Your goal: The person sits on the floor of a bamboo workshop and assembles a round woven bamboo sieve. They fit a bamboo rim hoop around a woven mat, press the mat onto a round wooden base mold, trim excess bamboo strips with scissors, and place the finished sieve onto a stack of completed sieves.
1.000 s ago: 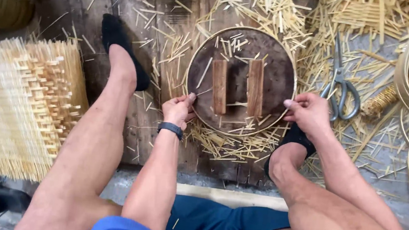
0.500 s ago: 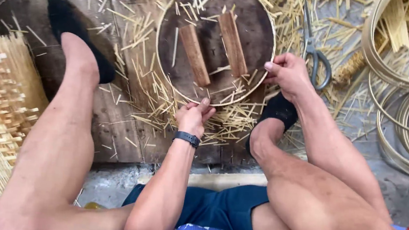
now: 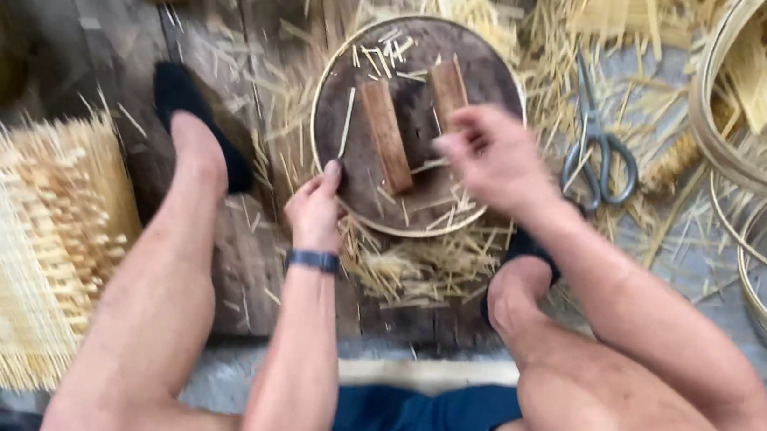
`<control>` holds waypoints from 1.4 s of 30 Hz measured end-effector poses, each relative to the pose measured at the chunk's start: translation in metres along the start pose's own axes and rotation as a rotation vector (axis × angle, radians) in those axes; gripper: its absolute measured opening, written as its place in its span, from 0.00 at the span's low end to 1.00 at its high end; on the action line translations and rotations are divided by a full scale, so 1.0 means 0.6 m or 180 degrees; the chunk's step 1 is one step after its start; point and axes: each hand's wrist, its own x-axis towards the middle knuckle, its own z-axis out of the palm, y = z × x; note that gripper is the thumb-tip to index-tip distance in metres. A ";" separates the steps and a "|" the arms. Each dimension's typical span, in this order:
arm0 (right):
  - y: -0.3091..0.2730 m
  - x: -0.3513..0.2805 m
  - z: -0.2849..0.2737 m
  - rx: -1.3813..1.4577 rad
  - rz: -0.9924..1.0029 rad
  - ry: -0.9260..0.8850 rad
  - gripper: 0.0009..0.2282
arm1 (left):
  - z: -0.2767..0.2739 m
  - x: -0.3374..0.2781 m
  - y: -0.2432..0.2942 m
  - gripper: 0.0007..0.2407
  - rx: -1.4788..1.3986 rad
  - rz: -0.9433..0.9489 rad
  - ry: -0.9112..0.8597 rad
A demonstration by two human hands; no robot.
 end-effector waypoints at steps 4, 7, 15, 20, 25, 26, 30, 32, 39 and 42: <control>-0.083 0.003 0.007 -0.0367 -0.0026 -0.0637 0.24 | 0.038 -0.170 0.090 0.14 0.1551 0.2529 0.0639; -0.099 0.007 0.002 -0.0119 0.0099 -0.0225 0.25 | 0.067 -0.260 0.158 0.13 0.1523 0.3954 0.0282; -0.080 -0.011 -0.013 0.2401 0.0719 -0.0180 0.30 | 0.129 -0.242 0.186 0.22 0.1914 0.4782 -0.0932; -0.043 -0.022 -0.025 0.2591 0.0366 -0.0265 0.28 | 0.136 -0.230 0.181 0.23 0.1994 0.4870 -0.0975; 0.103 -0.070 -0.055 0.3534 0.0626 -0.0317 0.24 | 0.147 -0.220 0.189 0.24 0.2036 0.4793 -0.0950; 0.140 -0.086 -0.065 0.3862 0.0814 -0.0421 0.22 | 0.147 -0.212 0.197 0.25 0.2026 0.4691 -0.0806; 0.214 -0.136 -0.084 0.4101 0.0634 -0.1044 0.25 | 0.102 -0.142 0.249 0.25 0.1555 0.4718 -0.0493; 0.224 -0.129 -0.040 0.4001 0.0701 -0.0982 0.22 | 0.071 -0.152 0.305 0.25 0.1521 0.4420 -0.0567; 0.172 -0.114 0.051 0.2823 0.1013 -0.1033 0.15 | 0.016 -0.063 0.355 0.28 0.1709 0.2425 0.0230; 0.133 -0.115 0.019 0.2732 0.0909 -0.1257 0.25 | 0.006 0.092 0.292 0.29 0.1630 0.2317 -0.0139</control>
